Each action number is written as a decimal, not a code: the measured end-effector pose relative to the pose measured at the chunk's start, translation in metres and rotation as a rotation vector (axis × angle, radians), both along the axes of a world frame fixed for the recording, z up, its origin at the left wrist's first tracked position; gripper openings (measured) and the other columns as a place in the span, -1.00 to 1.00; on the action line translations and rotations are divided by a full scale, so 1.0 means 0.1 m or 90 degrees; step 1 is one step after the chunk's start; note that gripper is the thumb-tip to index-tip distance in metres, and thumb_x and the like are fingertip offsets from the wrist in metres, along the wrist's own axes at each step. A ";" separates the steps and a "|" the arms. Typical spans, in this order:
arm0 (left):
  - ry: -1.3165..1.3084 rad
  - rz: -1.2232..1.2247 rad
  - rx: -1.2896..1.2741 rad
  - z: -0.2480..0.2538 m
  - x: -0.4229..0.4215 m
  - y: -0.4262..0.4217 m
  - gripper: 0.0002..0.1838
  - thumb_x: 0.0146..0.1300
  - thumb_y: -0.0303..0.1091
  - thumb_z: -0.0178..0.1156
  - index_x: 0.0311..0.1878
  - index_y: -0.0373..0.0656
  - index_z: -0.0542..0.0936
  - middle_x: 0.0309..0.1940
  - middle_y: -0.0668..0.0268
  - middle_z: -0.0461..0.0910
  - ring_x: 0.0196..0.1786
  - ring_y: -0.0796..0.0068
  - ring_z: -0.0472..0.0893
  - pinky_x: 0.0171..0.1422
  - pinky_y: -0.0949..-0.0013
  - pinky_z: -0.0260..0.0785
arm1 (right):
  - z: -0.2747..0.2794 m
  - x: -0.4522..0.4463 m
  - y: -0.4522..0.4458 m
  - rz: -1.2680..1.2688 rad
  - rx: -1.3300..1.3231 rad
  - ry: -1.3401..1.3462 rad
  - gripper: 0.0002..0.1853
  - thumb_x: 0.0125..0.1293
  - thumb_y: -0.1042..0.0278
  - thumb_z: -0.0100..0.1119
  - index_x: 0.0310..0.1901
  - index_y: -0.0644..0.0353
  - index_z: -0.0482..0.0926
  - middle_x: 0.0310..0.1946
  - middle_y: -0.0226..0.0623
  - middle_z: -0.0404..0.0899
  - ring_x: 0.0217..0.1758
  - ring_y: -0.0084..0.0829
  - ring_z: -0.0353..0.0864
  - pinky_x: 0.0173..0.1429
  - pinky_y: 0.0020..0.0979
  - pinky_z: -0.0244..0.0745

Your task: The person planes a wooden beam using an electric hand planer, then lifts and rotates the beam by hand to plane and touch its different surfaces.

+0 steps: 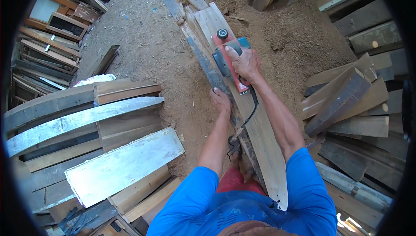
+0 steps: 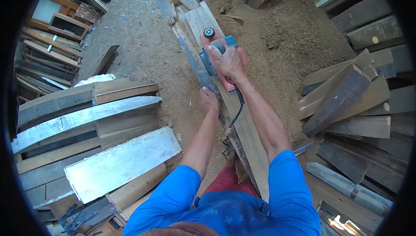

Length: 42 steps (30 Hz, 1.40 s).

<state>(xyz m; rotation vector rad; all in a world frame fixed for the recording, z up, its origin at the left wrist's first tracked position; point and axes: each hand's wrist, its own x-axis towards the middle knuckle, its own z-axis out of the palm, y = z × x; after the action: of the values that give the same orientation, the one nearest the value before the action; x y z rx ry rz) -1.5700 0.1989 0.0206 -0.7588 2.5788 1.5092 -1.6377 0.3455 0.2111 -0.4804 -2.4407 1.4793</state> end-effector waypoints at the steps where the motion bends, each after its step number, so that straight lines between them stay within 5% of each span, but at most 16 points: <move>1: 0.005 0.000 -0.004 0.00 0.00 0.01 -0.37 0.58 0.00 -0.20 0.42 -0.37 0.35 0.30 -0.25 0.47 0.36 -0.26 0.45 0.46 -0.04 0.24 | 0.05 -0.09 0.00 0.003 0.000 -0.018 -0.22 0.30 -0.56 0.05 -0.43 0.17 0.70 -0.66 -0.23 0.60 -0.45 -0.29 0.72 -0.25 -0.20 0.56; 5: -0.073 -0.021 0.003 0.40 -0.01 0.03 -0.38 0.58 -0.02 -0.19 0.41 -0.38 0.36 0.30 -0.26 0.46 0.37 -0.28 0.42 0.47 -0.05 0.22 | 0.16 -0.49 0.02 0.006 0.002 -0.037 -0.20 0.28 -0.58 0.04 -0.47 0.17 0.70 -0.66 -0.23 0.61 -0.45 -0.29 0.73 -0.23 -0.19 0.57; 8: -0.101 -0.021 -0.007 0.35 -0.01 0.02 -0.38 0.57 -0.04 -0.18 0.42 -0.40 0.35 0.32 -0.28 0.44 0.39 -0.28 0.40 0.49 -0.04 0.21 | 0.32 -0.81 0.07 0.026 -0.030 -0.093 -0.32 0.33 -0.43 0.11 -0.09 0.17 0.68 -0.38 -0.01 0.69 -0.22 -0.08 0.75 -0.07 -0.11 0.56; 11: -0.079 -0.012 -0.009 0.26 0.00 0.03 -0.37 0.58 -0.04 -0.18 0.44 -0.41 0.32 0.36 -0.28 0.41 0.42 -0.27 0.38 0.51 -0.03 0.20 | 0.26 -1.18 0.09 0.021 -0.025 -0.092 -0.32 0.34 -0.44 0.08 -0.09 0.15 0.66 -0.38 -0.02 0.70 -0.22 -0.08 0.74 -0.07 -0.12 0.56; 12: -0.072 -0.010 -0.006 0.26 0.01 0.03 -0.37 0.58 -0.05 -0.18 0.45 -0.41 0.31 0.37 -0.28 0.39 0.43 -0.27 0.37 0.52 -0.02 0.19 | 0.22 -1.31 0.09 0.010 -0.005 -0.073 -0.28 0.31 -0.51 0.06 -0.32 0.16 0.67 -0.52 -0.15 0.66 -0.35 -0.21 0.72 -0.16 -0.17 0.56; 15: -0.061 -0.010 0.014 0.25 0.03 0.02 -0.36 0.58 -0.04 -0.18 0.47 -0.41 0.28 0.40 -0.28 0.36 0.46 -0.26 0.35 0.55 0.00 0.16 | 0.13 -1.65 0.13 0.007 0.018 -0.057 -0.18 0.27 -0.61 0.02 -0.54 0.15 0.66 -0.65 -0.29 0.62 -0.49 -0.35 0.69 -0.25 -0.25 0.55; 23: -0.053 -0.010 -0.030 0.19 0.05 0.03 -0.37 0.58 -0.05 -0.18 0.48 -0.39 0.28 0.37 -0.30 0.39 0.42 -0.30 0.40 0.52 -0.03 0.22 | -0.03 -2.59 0.19 -0.017 -0.002 -0.017 -0.16 0.27 -0.65 0.00 -0.52 0.15 0.65 -0.63 -0.33 0.61 -0.51 -0.45 0.64 -0.33 -0.31 0.48; 27: -0.075 -0.002 -0.036 0.26 0.01 0.06 -0.35 0.58 -0.02 -0.18 0.49 -0.36 0.28 0.35 -0.30 0.41 0.39 -0.31 0.43 0.49 -0.04 0.26 | -0.02 -2.73 0.26 0.002 -0.168 -0.023 -0.32 0.38 -0.46 0.11 -0.34 0.15 0.68 -0.61 -0.47 0.53 -0.58 -0.61 0.51 -0.48 -0.47 0.36; 35: -0.084 0.005 -0.050 0.22 0.00 0.06 -0.35 0.56 0.00 -0.18 0.47 -0.35 0.32 0.35 -0.26 0.43 0.39 -0.26 0.45 0.49 -0.03 0.26 | 0.12 -0.44 0.49 0.003 -0.361 -0.021 -0.55 0.53 -0.15 0.09 -0.14 0.16 0.61 -0.59 -0.56 0.46 -0.61 -0.70 0.40 -0.51 -0.51 0.31; 42: -0.081 -0.021 -0.004 0.21 -0.04 0.04 -0.32 0.57 0.07 -0.21 0.48 -0.31 0.31 0.38 -0.21 0.41 0.41 -0.27 0.41 0.49 -0.08 0.23 | 0.21 2.23 0.26 -0.222 -0.444 -0.091 -0.50 0.56 -0.13 0.07 0.02 0.25 0.58 -0.57 -0.54 0.46 -0.59 -0.70 0.39 -0.51 -0.56 0.31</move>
<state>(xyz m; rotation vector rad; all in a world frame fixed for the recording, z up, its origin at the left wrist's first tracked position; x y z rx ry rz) -1.5739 0.2026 0.0421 -0.7815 2.4922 1.3970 -1.4145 0.3714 0.2320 -1.1068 -1.7308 2.1446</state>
